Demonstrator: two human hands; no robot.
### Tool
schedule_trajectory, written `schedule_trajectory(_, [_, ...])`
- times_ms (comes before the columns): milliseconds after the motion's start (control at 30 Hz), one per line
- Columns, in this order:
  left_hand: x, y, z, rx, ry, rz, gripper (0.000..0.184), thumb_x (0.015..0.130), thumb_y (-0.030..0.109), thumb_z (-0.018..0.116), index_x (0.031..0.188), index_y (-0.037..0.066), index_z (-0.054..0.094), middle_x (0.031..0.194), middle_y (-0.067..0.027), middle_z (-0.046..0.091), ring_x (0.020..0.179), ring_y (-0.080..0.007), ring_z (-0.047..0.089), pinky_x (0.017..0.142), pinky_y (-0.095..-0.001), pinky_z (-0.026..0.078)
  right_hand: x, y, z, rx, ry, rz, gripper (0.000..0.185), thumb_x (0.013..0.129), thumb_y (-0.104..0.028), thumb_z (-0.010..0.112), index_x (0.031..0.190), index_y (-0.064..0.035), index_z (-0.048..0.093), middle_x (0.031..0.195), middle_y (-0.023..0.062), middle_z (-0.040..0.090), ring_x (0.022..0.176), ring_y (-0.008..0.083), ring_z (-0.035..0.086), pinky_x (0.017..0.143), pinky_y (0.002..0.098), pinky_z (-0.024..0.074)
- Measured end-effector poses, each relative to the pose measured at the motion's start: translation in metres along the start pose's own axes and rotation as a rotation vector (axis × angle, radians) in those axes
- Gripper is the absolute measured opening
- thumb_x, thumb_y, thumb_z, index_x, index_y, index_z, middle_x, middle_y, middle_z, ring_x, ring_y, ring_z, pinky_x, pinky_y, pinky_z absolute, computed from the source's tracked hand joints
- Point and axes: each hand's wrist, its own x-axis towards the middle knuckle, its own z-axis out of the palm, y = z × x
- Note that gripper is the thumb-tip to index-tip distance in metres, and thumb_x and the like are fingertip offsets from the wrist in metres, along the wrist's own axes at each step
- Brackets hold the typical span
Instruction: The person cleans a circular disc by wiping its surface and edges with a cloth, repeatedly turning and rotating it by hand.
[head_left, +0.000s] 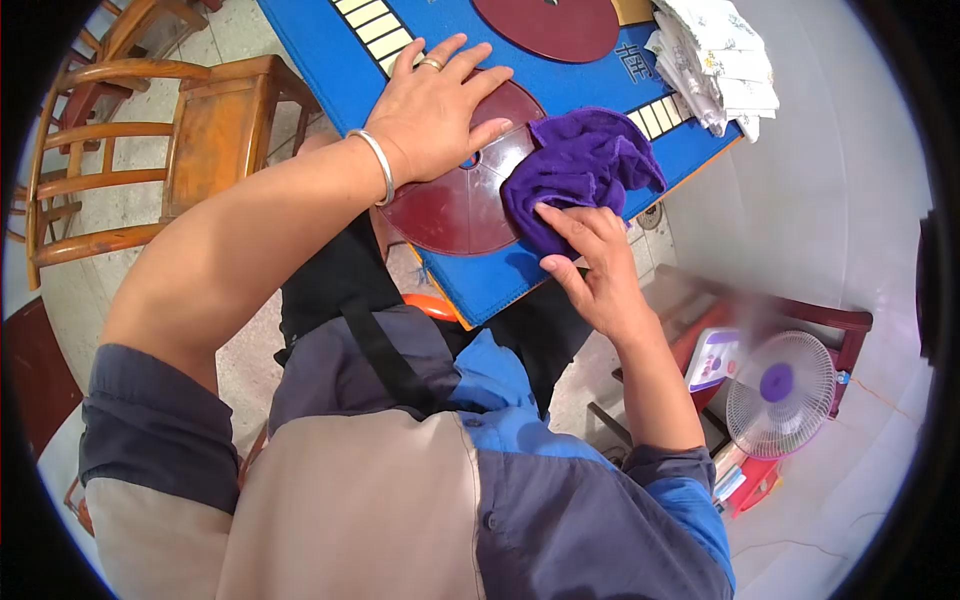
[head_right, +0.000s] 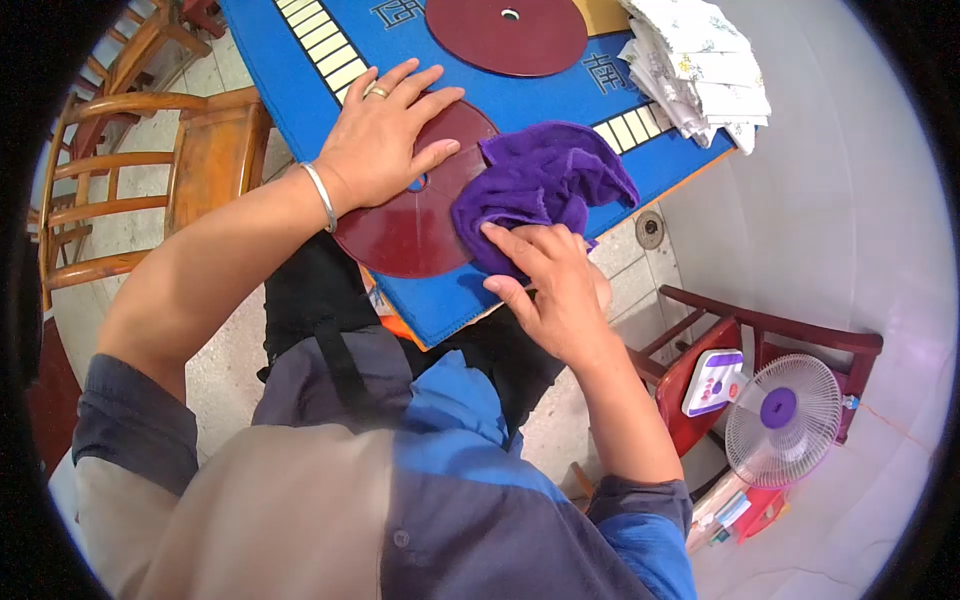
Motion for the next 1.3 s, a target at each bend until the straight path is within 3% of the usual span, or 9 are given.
schedule_trajectory(167, [0.001, 0.0, -0.002, -0.006, -0.001, 0.008, 0.055, 0.097, 0.045, 0.061, 0.146, 0.019, 0.055, 0.155, -0.0127, 0.047, 0.148, -0.0337, 0.037, 0.122, -0.0551, 0.022, 0.013, -0.007, 0.02, -0.053, 0.011, 0.025, 0.023, 0.084, -0.017, 0.077, 0.107, -0.0146, 0.077, 0.093, 0.0032, 0.067, 0.09, 0.0253, 0.06, 0.082, 0.0405, 0.04])
schedule_trajectory(200, [0.001, 0.0, -0.002, -0.007, 0.005, 0.01, 0.056, 0.097, 0.045, 0.062, 0.146, 0.019, 0.055, 0.155, -0.0127, 0.047, 0.147, -0.0338, 0.037, 0.122, -0.0552, 0.023, 0.017, -0.008, 0.025, -0.041, 0.082, -0.007, 0.013, 0.083, -0.016, 0.076, 0.096, -0.0146, 0.076, 0.085, 0.0011, 0.065, 0.085, 0.0238, 0.061, 0.078, 0.0404, 0.0384])
schedule_trajectory(300, [0.0, 0.0, 0.0, -0.012, -0.002, 0.0, 0.055, 0.097, 0.044, 0.062, 0.145, 0.018, 0.055, 0.154, -0.0128, 0.048, 0.147, -0.0342, 0.038, 0.121, -0.0554, 0.024, 0.032, -0.018, 0.029, -0.112, 0.036, 0.099, 0.008, 0.082, -0.017, 0.076, 0.087, -0.0139, 0.071, 0.083, 0.0018, 0.066, 0.085, 0.0238, 0.063, 0.077, 0.0401, 0.0377])
schedule_trajectory(400, [0.001, 0.001, -0.004, -0.015, -0.01, 0.006, 0.053, 0.098, 0.041, 0.062, 0.144, 0.018, 0.055, 0.153, -0.0129, 0.048, 0.146, -0.0343, 0.038, 0.121, -0.0555, 0.025, 0.063, -0.019, 0.047, -0.194, 0.159, 0.028, 0.011, 0.081, -0.017, 0.076, 0.082, -0.0138, 0.066, 0.084, 0.0019, 0.066, 0.086, 0.0233, 0.064, 0.077, 0.0402, 0.0371])
schedule_trajectory(500, [0.002, -0.002, -0.003, -0.014, 0.01, 0.002, 0.047, 0.1, 0.034, 0.059, 0.144, 0.019, 0.056, 0.153, -0.0121, 0.049, 0.146, -0.0333, 0.039, 0.121, -0.055, 0.025, 0.07, -0.018, 0.052, -0.163, 0.182, 0.013, 0.011, 0.08, -0.017, 0.076, 0.082, -0.0141, 0.066, 0.085, 0.0019, 0.067, 0.087, 0.0242, 0.062, 0.081, 0.0409, 0.0369])
schedule_trajectory(733, [-0.001, 0.003, -0.003, -0.039, 0.012, -0.024, 0.044, 0.101, 0.026, 0.055, 0.145, 0.019, 0.056, 0.154, -0.0109, 0.048, 0.146, -0.0325, 0.039, 0.122, -0.0546, 0.024, 0.028, -0.021, 0.023, -0.159, -0.04, 0.009, 0.01, 0.079, -0.014, 0.077, 0.084, -0.0129, 0.069, 0.084, 0.0016, 0.067, 0.087, 0.0259, 0.06, 0.082, 0.0412, 0.0358])
schedule_trajectory(867, [0.0, 0.003, -0.002, -0.018, -0.003, -0.017, 0.044, 0.101, 0.024, 0.054, 0.145, 0.019, 0.056, 0.154, -0.0108, 0.049, 0.146, -0.0324, 0.039, 0.122, -0.0544, 0.024, 0.061, -0.027, 0.042, -0.188, 0.135, 0.054, 0.01, 0.079, -0.014, 0.077, 0.085, -0.0132, 0.069, 0.083, 0.0023, 0.068, 0.086, 0.0263, 0.06, 0.082, 0.0426, 0.0356])
schedule_trajectory(1100, [-0.004, 0.002, 0.0, -0.038, 0.005, -0.032, 0.045, 0.101, 0.021, 0.054, 0.145, 0.019, 0.055, 0.154, -0.0105, 0.048, 0.147, -0.0316, 0.038, 0.123, -0.0543, 0.023, 0.022, -0.04, 0.04, -0.148, 0.012, 0.036, 0.011, 0.081, -0.014, 0.077, 0.086, -0.0121, 0.068, 0.081, 0.0062, 0.066, 0.085, 0.0268, 0.06, 0.083, 0.0421, 0.0357])
schedule_trajectory(1300, [-0.001, 0.0, 0.001, -0.028, 0.015, -0.022, 0.045, 0.1, 0.022, 0.054, 0.145, 0.019, 0.056, 0.154, -0.0104, 0.049, 0.147, -0.0315, 0.038, 0.122, -0.054, 0.023, 0.068, -0.038, 0.063, -0.231, 0.237, 0.065, 0.009, 0.081, -0.012, 0.075, 0.083, -0.0108, 0.065, 0.081, 0.008, 0.067, 0.082, 0.0289, 0.06, 0.078, 0.0435, 0.0359])
